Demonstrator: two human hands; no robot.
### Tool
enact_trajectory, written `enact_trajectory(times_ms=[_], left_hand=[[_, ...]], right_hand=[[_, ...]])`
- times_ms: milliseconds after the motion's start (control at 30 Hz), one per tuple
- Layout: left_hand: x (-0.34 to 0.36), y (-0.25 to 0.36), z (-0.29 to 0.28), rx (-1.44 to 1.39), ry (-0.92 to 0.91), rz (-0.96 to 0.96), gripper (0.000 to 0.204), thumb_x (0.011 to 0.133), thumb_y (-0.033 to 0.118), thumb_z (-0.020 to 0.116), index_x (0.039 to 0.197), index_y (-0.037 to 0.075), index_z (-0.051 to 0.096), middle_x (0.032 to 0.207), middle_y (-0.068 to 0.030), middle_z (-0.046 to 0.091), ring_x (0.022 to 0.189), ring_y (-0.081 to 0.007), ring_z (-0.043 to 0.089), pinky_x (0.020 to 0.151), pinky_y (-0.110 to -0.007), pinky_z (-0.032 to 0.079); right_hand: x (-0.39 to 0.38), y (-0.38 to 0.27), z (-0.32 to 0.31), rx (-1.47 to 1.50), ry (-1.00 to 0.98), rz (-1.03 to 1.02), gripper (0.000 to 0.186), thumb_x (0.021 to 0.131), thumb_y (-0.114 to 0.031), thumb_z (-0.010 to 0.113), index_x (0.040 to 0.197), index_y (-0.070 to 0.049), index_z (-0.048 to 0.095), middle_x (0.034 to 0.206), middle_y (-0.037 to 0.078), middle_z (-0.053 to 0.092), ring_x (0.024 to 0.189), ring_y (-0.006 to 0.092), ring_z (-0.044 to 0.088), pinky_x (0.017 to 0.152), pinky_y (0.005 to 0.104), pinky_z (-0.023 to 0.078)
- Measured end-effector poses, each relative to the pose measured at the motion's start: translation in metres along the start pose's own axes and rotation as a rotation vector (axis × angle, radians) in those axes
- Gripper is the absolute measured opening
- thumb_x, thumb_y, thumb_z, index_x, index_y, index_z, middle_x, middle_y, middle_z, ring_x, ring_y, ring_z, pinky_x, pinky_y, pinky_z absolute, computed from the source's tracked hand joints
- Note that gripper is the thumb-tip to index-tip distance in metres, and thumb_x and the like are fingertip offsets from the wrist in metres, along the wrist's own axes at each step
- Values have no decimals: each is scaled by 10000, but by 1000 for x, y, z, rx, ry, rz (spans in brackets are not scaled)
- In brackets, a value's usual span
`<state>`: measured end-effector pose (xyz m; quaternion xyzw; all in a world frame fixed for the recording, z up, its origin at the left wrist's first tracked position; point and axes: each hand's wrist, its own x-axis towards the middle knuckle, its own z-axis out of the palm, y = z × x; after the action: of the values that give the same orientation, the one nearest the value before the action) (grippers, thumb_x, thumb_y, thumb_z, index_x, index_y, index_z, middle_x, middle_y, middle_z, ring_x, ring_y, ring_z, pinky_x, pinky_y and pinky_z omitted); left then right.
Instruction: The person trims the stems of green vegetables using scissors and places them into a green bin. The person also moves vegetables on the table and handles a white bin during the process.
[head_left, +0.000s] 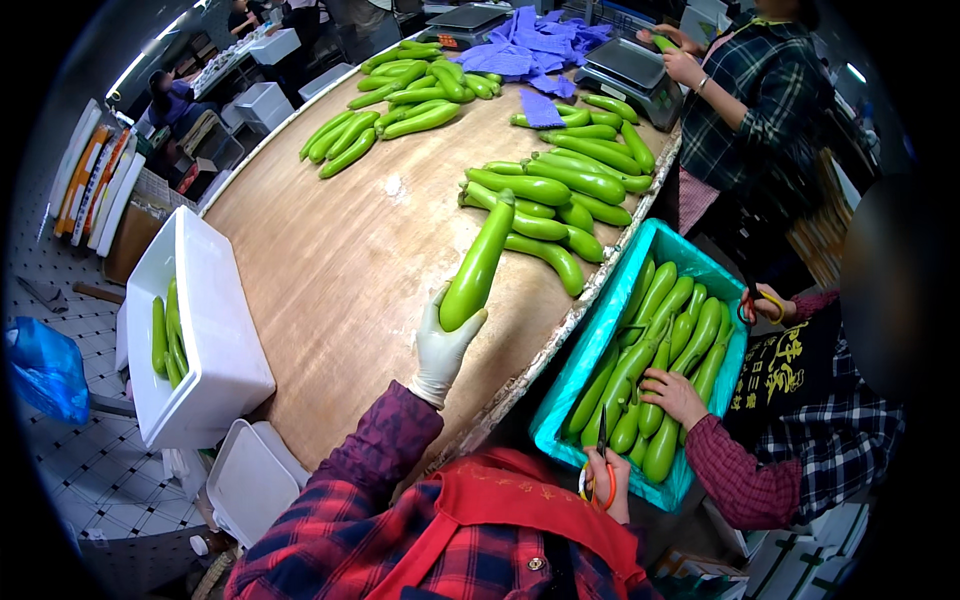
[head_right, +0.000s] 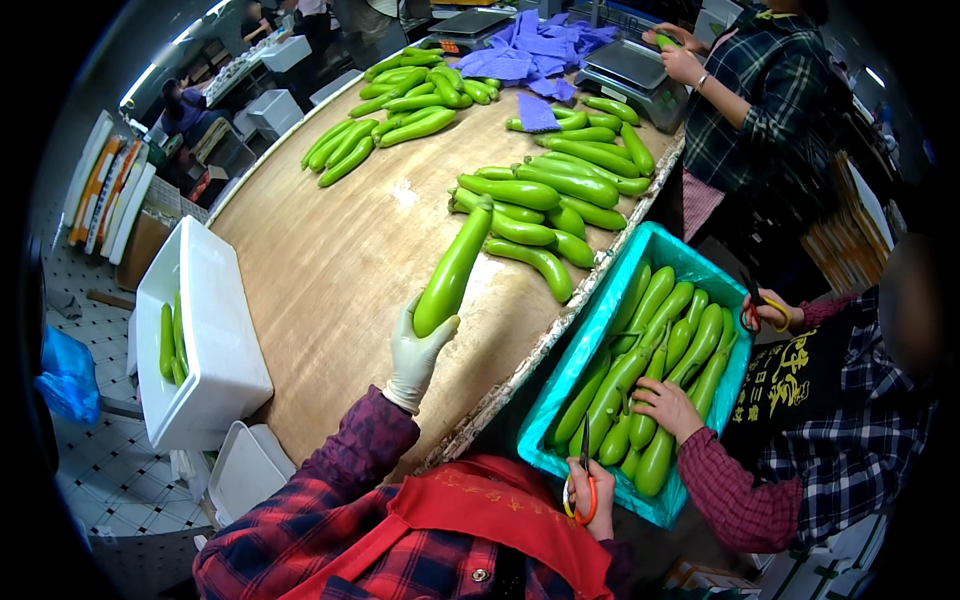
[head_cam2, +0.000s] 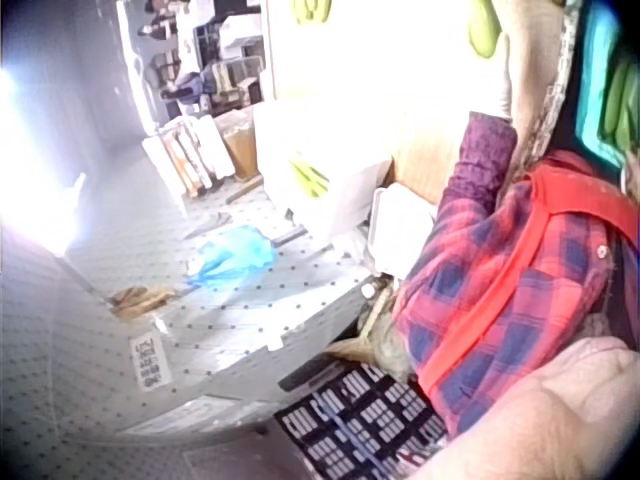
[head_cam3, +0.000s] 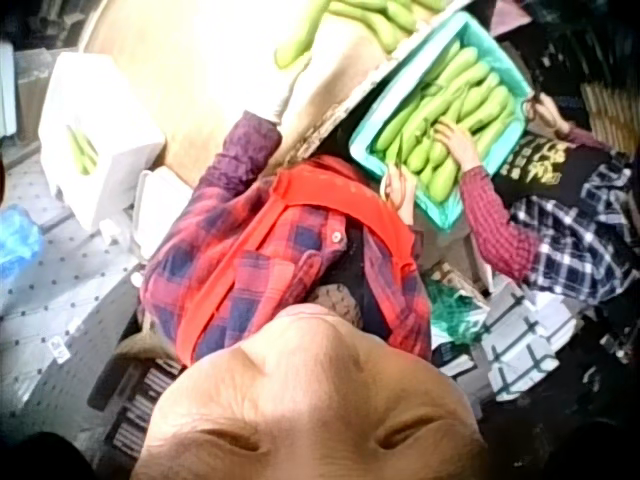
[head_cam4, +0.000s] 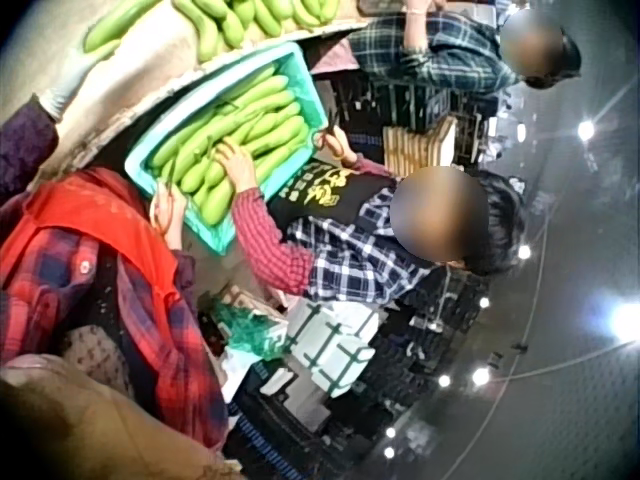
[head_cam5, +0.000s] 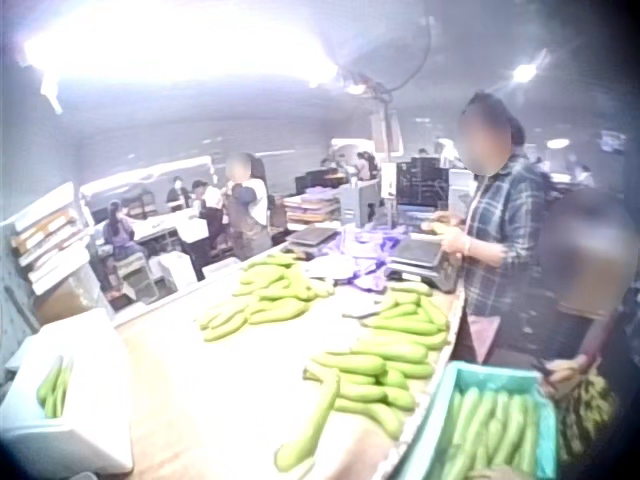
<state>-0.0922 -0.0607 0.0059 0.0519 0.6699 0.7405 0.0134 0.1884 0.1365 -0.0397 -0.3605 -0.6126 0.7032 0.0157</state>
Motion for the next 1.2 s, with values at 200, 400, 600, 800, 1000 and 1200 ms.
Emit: enact_trajectory(times_ms=[200,400,600,800,1000,1200], left_hand=[[27,-40,-52,-197,49,-171,270,916,56,579,1166,-32,530,1135,-168,605,803,-220,671,685,-318,573],[61,-51,-51,45,45,19,481,883,83,617,1323,-6,444,1220,-148,572,1021,-211,611,859,-314,519],[151,-64,-39,823,-155,546,724,687,45,613,1383,93,422,1419,-182,418,1314,-403,368,1075,-468,341],[239,-91,-24,1419,-384,289,613,725,79,601,1320,178,489,1384,-134,463,1319,-401,371,1033,-527,351],[228,-53,-41,1454,-676,118,347,698,205,678,1035,129,634,1128,-138,619,1054,-335,591,851,-455,477],[175,-51,-140,898,-559,-143,471,695,311,732,1067,45,619,910,-141,675,801,-271,659,720,-377,526]], right_hand=[[5,-1,-2,17,-52,19,188,925,-154,584,927,22,651,550,4,509,431,63,442,407,219,321],[7,-3,-2,21,-37,40,212,929,-171,566,936,24,647,544,15,511,419,76,445,397,224,325],[8,-12,0,14,-23,130,210,923,-160,583,947,36,656,511,-8,491,399,62,436,383,212,319],[27,-25,-20,117,-156,215,229,959,-307,499,896,-97,569,693,20,482,574,139,438,526,284,314],[112,-111,-123,468,-320,129,289,947,-394,449,1002,-124,538,956,113,431,792,253,421,699,373,309],[163,-141,-181,622,-485,67,388,934,-481,399,1108,-151,507,1219,206,380,1010,367,405,872,463,305]])
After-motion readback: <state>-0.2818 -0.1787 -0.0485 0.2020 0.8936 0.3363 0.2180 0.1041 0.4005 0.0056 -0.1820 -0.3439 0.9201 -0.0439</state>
